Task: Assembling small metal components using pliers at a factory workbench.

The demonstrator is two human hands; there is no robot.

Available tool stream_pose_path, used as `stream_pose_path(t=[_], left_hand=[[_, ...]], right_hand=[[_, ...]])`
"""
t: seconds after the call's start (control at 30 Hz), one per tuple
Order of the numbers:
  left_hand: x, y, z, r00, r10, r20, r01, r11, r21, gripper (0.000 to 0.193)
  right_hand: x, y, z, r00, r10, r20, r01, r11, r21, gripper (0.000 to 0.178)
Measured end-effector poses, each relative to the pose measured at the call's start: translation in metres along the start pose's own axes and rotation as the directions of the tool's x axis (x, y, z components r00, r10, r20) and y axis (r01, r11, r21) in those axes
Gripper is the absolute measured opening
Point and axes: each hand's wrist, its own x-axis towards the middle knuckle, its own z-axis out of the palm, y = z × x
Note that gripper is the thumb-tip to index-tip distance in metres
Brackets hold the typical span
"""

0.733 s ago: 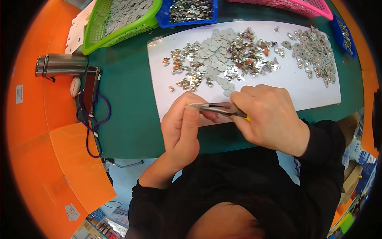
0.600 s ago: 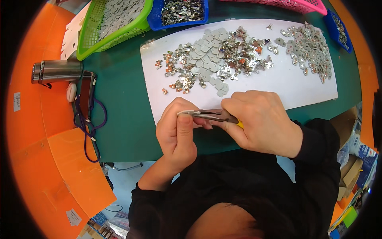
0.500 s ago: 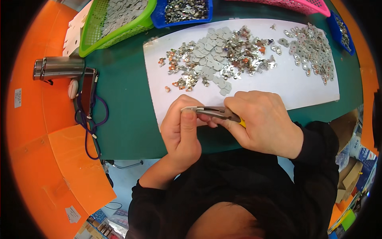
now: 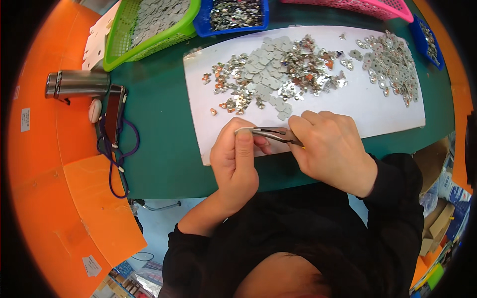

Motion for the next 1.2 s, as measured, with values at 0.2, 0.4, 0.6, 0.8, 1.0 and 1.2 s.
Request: stream_pose_path(t=[0.2, 0.4, 0.6, 0.8, 1.0, 1.2], left_hand=[[0.003, 0.008, 0.003, 0.998, 0.015, -0.053, -0.021, 0.993, -0.114, 0.033], [0.005, 0.008, -0.021, 0.994, 0.11, 0.013, -0.108, 0.989, -0.097, 0.033], [0.008, 0.013, -0.014, 0.981, -0.138, 0.139, 0.131, 0.99, 0.06, 0.03], [0.016, 0.015, -0.008, 0.985, -0.021, 0.173, -0.031, 0.956, 0.293, 0.016], [0.018, 0.013, -0.004, 0.978, -0.049, 0.203, -0.029, 0.93, 0.366, 0.009], [0.021, 0.014, -0.008, 0.975, -0.088, 0.202, 0.002, 0.921, 0.39, 0.01]], right_hand=[[-0.001, 0.002, -0.001, 0.991, -0.057, -0.118, 0.061, 0.998, 0.03, 0.022], [-0.004, 0.042, -0.016, 0.932, -0.033, -0.36, 0.108, 0.975, 0.192, 0.031], [-0.002, 0.056, -0.011, 0.891, -0.032, -0.453, 0.015, 0.999, -0.043, 0.03], [0.004, 0.062, -0.004, 0.894, -0.066, -0.442, 0.039, 0.997, -0.07, 0.025], [0.008, 0.062, 0.002, 0.886, -0.025, -0.463, -0.013, 0.997, -0.079, 0.026], [0.01, 0.063, -0.004, 0.891, -0.049, -0.452, 0.017, 0.997, -0.074, 0.029]])
